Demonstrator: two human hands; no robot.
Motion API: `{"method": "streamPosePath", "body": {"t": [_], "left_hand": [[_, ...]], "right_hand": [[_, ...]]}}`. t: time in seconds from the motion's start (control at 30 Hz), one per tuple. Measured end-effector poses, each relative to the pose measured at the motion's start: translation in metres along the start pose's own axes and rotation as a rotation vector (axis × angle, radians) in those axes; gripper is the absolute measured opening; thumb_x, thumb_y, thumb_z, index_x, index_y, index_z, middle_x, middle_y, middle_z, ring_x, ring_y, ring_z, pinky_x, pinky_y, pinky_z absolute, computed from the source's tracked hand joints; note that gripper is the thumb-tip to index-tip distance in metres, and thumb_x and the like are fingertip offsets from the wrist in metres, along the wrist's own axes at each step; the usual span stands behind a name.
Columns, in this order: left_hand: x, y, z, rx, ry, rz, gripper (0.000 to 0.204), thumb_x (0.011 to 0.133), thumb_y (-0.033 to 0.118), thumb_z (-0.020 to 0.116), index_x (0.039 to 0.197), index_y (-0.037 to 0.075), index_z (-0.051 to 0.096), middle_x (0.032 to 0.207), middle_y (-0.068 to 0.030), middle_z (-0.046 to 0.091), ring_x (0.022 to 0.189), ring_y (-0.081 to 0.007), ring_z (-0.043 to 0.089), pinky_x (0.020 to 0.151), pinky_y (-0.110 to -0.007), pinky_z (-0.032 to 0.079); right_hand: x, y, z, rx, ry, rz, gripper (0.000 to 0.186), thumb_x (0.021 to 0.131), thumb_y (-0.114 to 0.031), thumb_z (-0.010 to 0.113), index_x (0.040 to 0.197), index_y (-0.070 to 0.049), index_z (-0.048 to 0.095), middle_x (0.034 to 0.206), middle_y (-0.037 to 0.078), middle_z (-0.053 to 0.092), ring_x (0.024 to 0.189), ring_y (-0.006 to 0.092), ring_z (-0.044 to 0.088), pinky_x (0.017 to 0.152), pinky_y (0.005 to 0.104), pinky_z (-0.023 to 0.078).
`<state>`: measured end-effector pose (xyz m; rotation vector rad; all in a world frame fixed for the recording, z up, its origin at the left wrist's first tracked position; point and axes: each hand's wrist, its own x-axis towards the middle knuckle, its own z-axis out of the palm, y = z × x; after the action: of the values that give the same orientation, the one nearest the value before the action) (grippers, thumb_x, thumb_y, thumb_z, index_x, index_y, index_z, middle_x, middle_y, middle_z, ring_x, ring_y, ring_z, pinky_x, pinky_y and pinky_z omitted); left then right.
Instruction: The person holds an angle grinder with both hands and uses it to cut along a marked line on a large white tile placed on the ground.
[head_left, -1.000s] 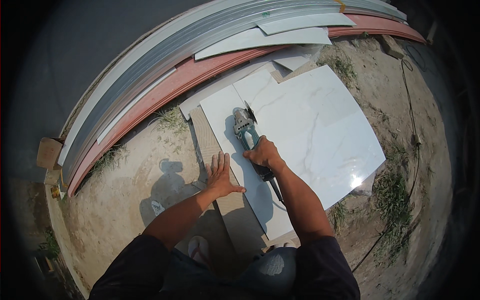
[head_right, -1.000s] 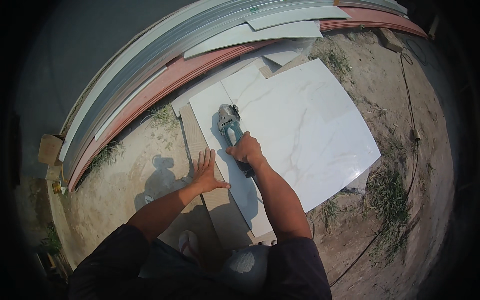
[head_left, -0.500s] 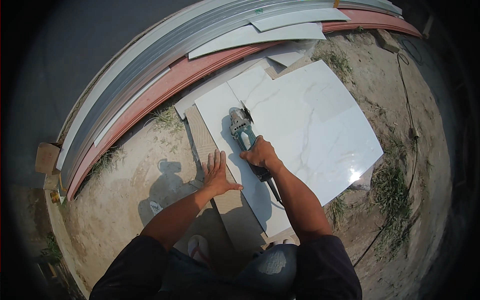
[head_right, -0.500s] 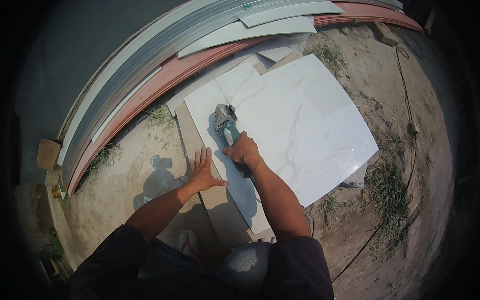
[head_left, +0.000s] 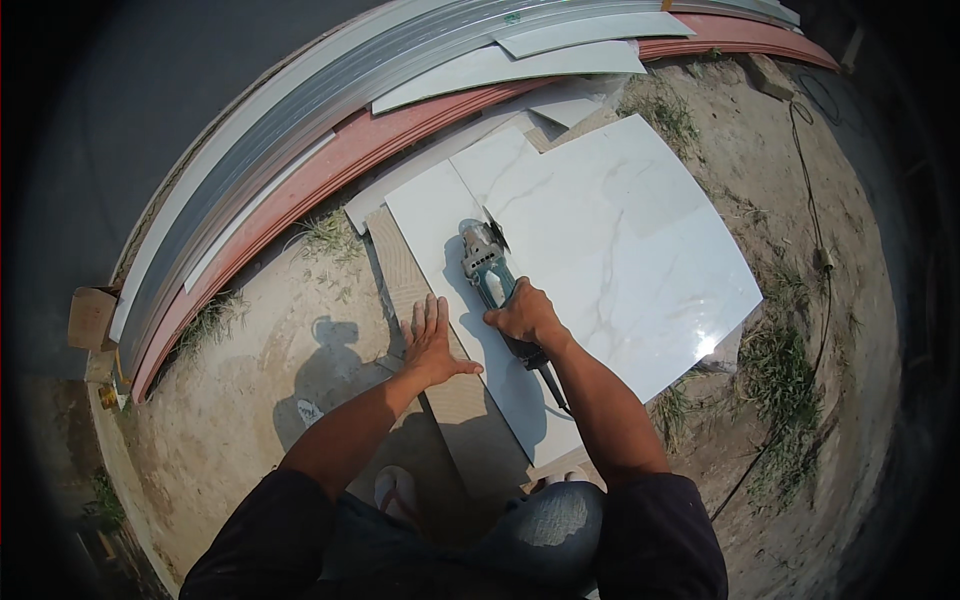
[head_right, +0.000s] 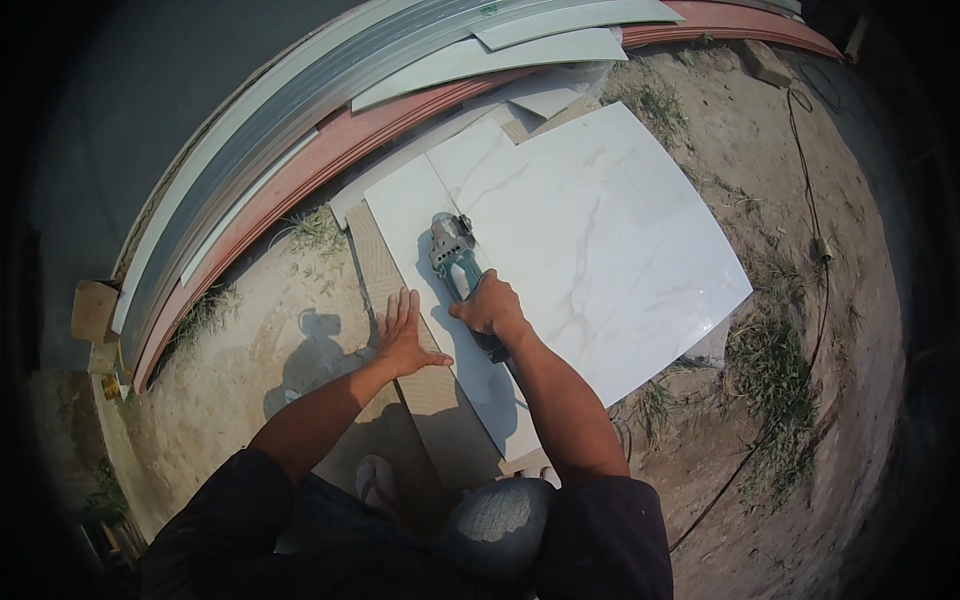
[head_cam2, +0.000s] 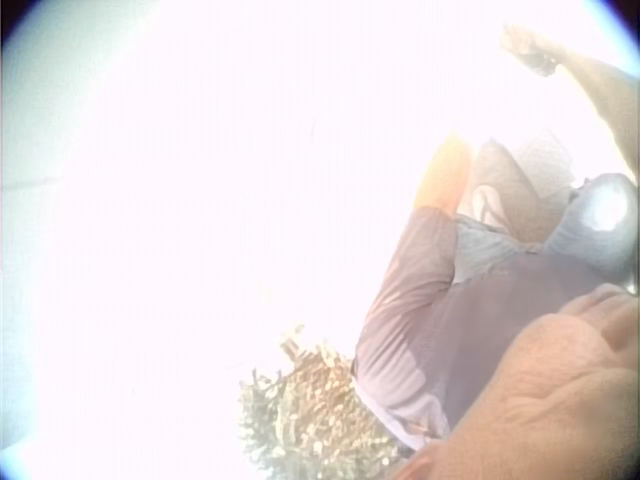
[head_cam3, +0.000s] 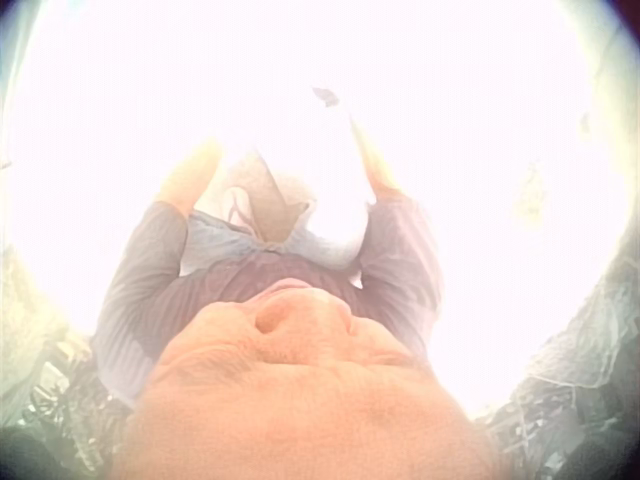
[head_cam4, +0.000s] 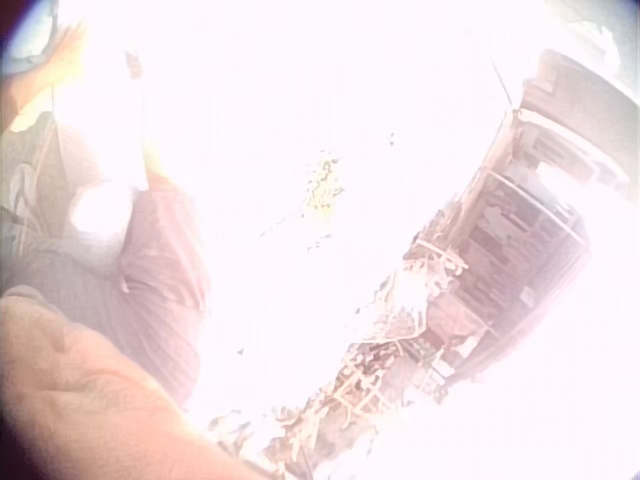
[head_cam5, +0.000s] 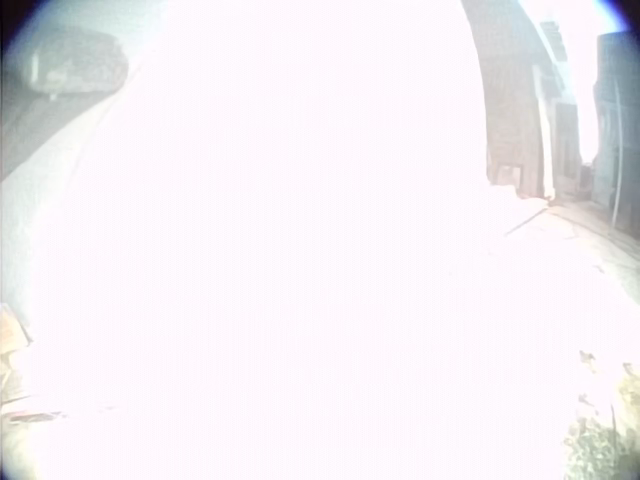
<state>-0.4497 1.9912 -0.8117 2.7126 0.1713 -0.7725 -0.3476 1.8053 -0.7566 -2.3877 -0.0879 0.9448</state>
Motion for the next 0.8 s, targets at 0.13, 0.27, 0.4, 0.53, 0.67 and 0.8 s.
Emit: {"method": "streamPosePath", "body": {"t": [0.13, 0.27, 0.4, 0.53, 0.67, 0.8], "left_hand": [[0.000, 0.000, 0.002, -0.002, 0.010, 0.005, 0.150, 0.055, 0.073, 0.079, 0.156, 0.005, -0.009, 0.164, -0.0178, -0.008, 0.150, -0.0377, -0.013, 0.117, -0.062, -0.001], [0.000, 0.000, 0.000, -0.007, -0.001, -0.001, 0.151, 0.054, 0.074, 0.079, 0.156, 0.005, -0.009, 0.164, -0.0179, -0.008, 0.150, -0.0376, -0.013, 0.117, -0.062, -0.001], [-0.002, 0.002, 0.000, -0.002, 0.020, -0.002, 0.152, 0.053, 0.072, 0.081, 0.156, 0.004, -0.006, 0.163, -0.0199, -0.004, 0.150, -0.0379, -0.010, 0.118, -0.060, 0.001], [-0.001, 0.000, 0.001, 0.003, 0.024, -0.003, 0.152, 0.053, 0.072, 0.081, 0.156, 0.004, -0.007, 0.163, -0.0202, -0.004, 0.150, -0.0379, -0.010, 0.118, -0.060, 0.001], [0.000, 0.000, -0.001, -0.004, -0.012, -0.006, 0.150, 0.055, 0.073, 0.080, 0.156, 0.005, -0.009, 0.164, -0.0180, -0.007, 0.150, -0.0371, -0.014, 0.117, -0.061, -0.003], [0.001, -0.001, -0.003, 0.004, 0.007, -0.013, 0.152, 0.053, 0.072, 0.081, 0.156, 0.004, -0.009, 0.163, -0.0204, -0.006, 0.150, -0.0382, -0.011, 0.118, -0.061, 0.000]], "right_hand": [[-0.005, 0.005, 0.000, 0.006, 0.011, -0.027, 0.075, 0.073, -0.043, 0.076, 0.112, 0.015, 0.049, 0.101, 0.033, 0.066, 0.095, 0.0416, 0.069, 0.083, 0.0402, 0.056], [-0.010, 0.005, -0.001, 0.005, -0.015, 0.015, 0.078, 0.071, -0.044, 0.079, 0.115, 0.013, 0.048, 0.104, 0.031, 0.066, 0.099, 0.0392, 0.068, 0.087, 0.0392, 0.055], [-0.015, 0.009, 0.000, -0.004, -0.004, 0.008, 0.077, 0.071, -0.044, 0.079, 0.115, 0.012, 0.048, 0.103, 0.031, 0.067, 0.098, 0.0394, 0.068, 0.087, 0.0393, 0.055], [-0.018, 0.010, -0.001, 0.008, -0.032, 0.022, 0.077, 0.071, -0.044, 0.079, 0.115, 0.012, 0.048, 0.102, 0.031, 0.067, 0.097, 0.0396, 0.068, 0.087, 0.0392, 0.055], [-0.023, 0.011, 0.000, -0.001, -0.027, 0.023, 0.077, 0.072, -0.044, 0.078, 0.115, 0.012, 0.048, 0.102, 0.031, 0.067, 0.097, 0.0396, 0.069, 0.086, 0.0391, 0.055], [-0.025, 0.012, 0.001, -0.012, -0.025, 0.032, 0.076, 0.072, -0.043, 0.078, 0.115, 0.012, 0.048, 0.102, 0.031, 0.067, 0.097, 0.0396, 0.069, 0.087, 0.0391, 0.055]]}}
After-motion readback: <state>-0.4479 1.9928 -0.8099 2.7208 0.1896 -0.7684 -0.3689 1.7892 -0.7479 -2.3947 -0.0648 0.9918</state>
